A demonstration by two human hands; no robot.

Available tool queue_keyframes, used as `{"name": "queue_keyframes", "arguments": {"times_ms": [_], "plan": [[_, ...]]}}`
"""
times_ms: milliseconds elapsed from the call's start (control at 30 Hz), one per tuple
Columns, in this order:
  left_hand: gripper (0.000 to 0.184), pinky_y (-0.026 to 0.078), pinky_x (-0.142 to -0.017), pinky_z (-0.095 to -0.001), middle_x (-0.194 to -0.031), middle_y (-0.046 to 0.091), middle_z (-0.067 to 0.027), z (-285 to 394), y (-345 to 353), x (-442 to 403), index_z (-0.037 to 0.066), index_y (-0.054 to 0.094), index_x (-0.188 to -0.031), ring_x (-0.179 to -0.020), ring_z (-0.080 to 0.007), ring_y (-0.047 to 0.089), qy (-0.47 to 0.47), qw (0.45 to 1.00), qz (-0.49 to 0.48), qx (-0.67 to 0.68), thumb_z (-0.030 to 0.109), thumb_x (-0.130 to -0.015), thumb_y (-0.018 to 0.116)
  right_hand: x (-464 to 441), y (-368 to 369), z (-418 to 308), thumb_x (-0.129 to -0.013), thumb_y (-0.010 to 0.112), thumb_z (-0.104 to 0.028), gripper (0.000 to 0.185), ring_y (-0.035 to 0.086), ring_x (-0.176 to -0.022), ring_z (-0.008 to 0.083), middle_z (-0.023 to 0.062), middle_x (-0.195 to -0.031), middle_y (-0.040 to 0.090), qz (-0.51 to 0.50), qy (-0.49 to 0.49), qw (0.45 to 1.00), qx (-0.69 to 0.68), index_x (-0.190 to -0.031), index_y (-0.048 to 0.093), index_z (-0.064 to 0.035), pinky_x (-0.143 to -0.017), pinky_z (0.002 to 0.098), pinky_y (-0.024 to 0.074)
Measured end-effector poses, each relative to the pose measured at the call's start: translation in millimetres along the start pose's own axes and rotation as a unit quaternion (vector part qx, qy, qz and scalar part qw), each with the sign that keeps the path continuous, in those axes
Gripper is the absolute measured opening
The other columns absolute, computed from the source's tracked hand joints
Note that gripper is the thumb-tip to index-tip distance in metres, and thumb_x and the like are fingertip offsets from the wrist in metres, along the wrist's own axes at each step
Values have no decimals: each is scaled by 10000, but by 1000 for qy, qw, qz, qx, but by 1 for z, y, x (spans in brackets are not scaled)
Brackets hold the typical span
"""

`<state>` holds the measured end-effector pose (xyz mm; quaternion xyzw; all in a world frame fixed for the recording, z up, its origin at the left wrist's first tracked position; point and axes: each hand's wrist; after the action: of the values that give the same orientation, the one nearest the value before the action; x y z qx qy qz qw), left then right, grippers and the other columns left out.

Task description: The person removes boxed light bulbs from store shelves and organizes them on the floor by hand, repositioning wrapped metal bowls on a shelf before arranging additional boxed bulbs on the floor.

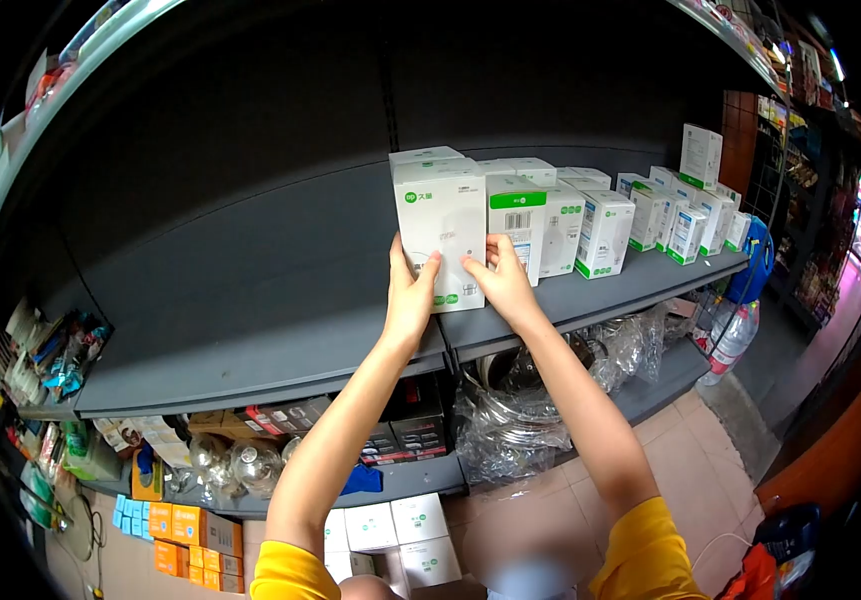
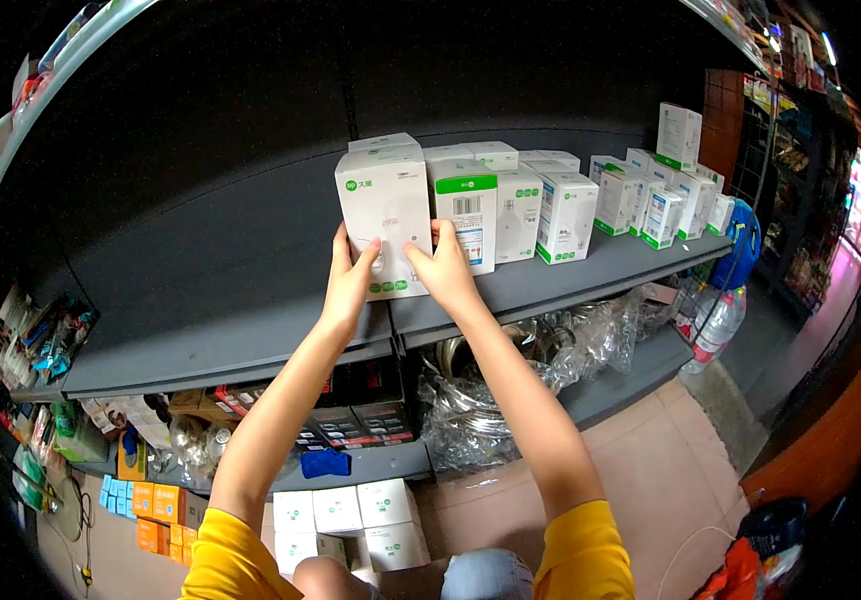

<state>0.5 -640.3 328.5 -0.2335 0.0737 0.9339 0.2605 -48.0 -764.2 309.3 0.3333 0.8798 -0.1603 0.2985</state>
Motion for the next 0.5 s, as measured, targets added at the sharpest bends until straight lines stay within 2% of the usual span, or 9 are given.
{"name": "queue_keyframes", "arguments": {"times_ms": [133,167,233,333,400,500], "plan": [[597,279,-940,-313,-1259,282,-188,6,-2,10,11,146,-1277,-1162,-246,309,11,1000,13,15,145,-807,489,6,5,-10,-732,588,-155,394,511,-884,192,170,-963,515,6,-29,999,-24,-992,372,48,-759,289,403],[594,271,-946,-318,-1266,269,-184,7,-3,15,14,150,-1277,-1170,-247,295,38,999,21,8,146,-807,489,8,6,-13,-732,588,-155,394,511,-884,192,170,-963,515,6,-27,999,-24,-992,372,48,-759,289,403],[585,246,-964,-334,-1285,230,-174,12,-3,25,29,161,-1277,-1192,-252,256,69,997,44,15,148,-807,488,16,10,-31,-751,571,-130,392,484,-910,176,163,-990,488,10,-49,989,-142,-1014,336,39,-780,275,386],[592,214,-977,-343,-1277,207,-152,23,-4,39,44,168,-1280,-1201,-247,219,117,990,77,-22,183,-808,496,33,9,-68,-768,554,-112,387,452,-946,166,156,-1026,458,11,-20,977,-212,-1028,306,32,-807,267,364],[593,202,-981,-347,-1270,204,-143,38,1,54,49,173,-1282,-1197,-244,214,110,990,86,2,201,-809,497,46,7,-82,-781,541,-121,412,434,-981,170,156,-1065,439,9,-23,976,-214,-1071,292,31,-833,266,348],[595,195,-980,-343,-1271,190,-152,47,4,75,50,172,-1283,-1197,-255,209,150,985,84,33,204,-810,499,70,1,-102,-799,522,-138,532,389,-1052,173,149,-1145,390,12,-52,969,-241,-1201,223,39,-876,266,316]]}}
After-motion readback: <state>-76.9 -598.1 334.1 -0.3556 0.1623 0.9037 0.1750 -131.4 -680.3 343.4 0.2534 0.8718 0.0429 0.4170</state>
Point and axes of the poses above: each hand's wrist, its own x-axis away from the middle knuckle, its own y-axis out of the palm, z = x × y
